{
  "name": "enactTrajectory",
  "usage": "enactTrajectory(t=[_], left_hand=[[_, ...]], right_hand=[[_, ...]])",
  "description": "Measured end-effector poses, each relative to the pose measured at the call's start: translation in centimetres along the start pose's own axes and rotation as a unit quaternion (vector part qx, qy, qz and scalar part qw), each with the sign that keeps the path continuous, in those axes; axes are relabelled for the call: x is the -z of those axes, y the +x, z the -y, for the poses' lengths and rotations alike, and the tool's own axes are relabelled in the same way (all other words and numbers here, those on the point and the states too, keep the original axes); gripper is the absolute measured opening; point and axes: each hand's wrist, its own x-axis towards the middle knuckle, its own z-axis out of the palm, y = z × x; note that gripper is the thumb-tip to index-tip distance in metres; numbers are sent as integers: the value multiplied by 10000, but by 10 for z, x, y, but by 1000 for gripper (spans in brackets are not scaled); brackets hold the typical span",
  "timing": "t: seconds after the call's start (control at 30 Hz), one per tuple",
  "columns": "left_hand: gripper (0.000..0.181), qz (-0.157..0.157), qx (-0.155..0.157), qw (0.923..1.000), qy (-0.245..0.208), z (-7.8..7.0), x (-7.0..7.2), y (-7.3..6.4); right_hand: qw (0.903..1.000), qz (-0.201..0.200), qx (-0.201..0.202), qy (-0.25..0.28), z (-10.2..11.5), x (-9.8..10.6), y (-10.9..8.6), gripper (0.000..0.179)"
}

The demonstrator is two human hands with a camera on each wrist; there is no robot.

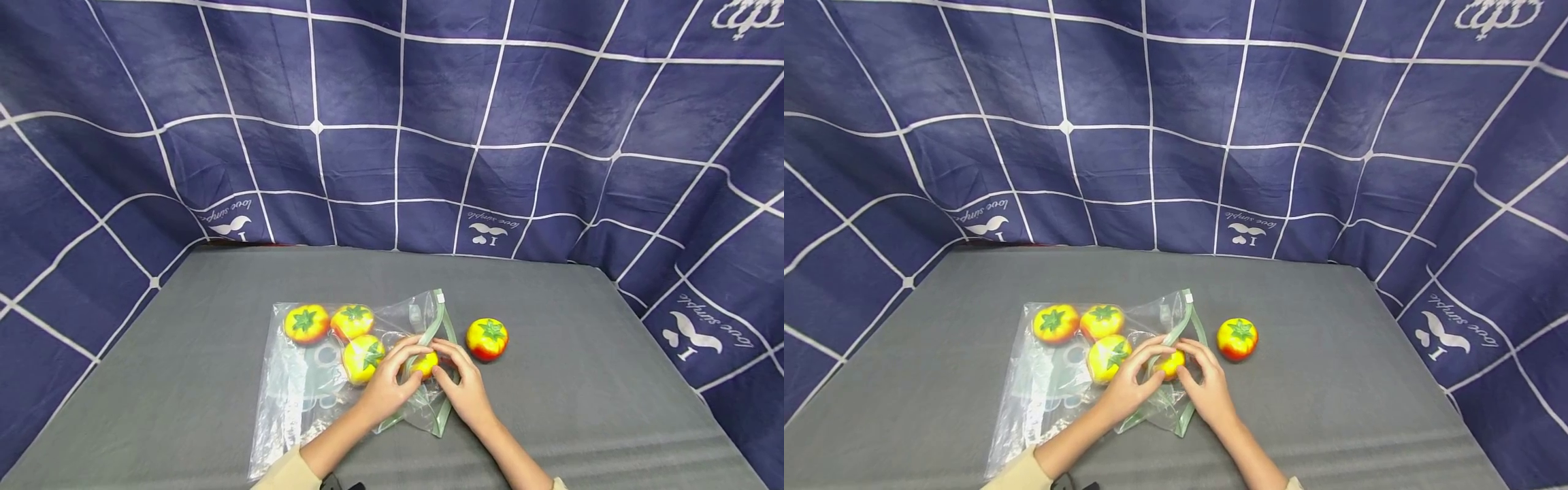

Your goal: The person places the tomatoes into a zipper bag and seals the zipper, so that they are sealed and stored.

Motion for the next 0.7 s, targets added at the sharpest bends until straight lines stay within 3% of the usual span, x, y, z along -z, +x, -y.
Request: enactTrajectory(t=[0.07,0.2,0.33,0.5,0.7], left_hand=[[37,20,29,10000,-20,-1,0,0],[36,-24,-30,10000,36,-1,0,0],[38,-28,-92,10000,9,1,-1,0],[37,-30,-1,10000,-88,3,-2,0],[37,-142,43,9998,-131,3,-3,0]], right_hand=[[9997,-46,-230,-21,-4,1,0,31],[9962,-136,-848,-107,17,6,5,27],[9919,-220,-1218,-288,20,11,10,26],[9925,-285,-1028,-603,11,21,9,27],[9936,-646,-430,-822,7,36,5,29]])
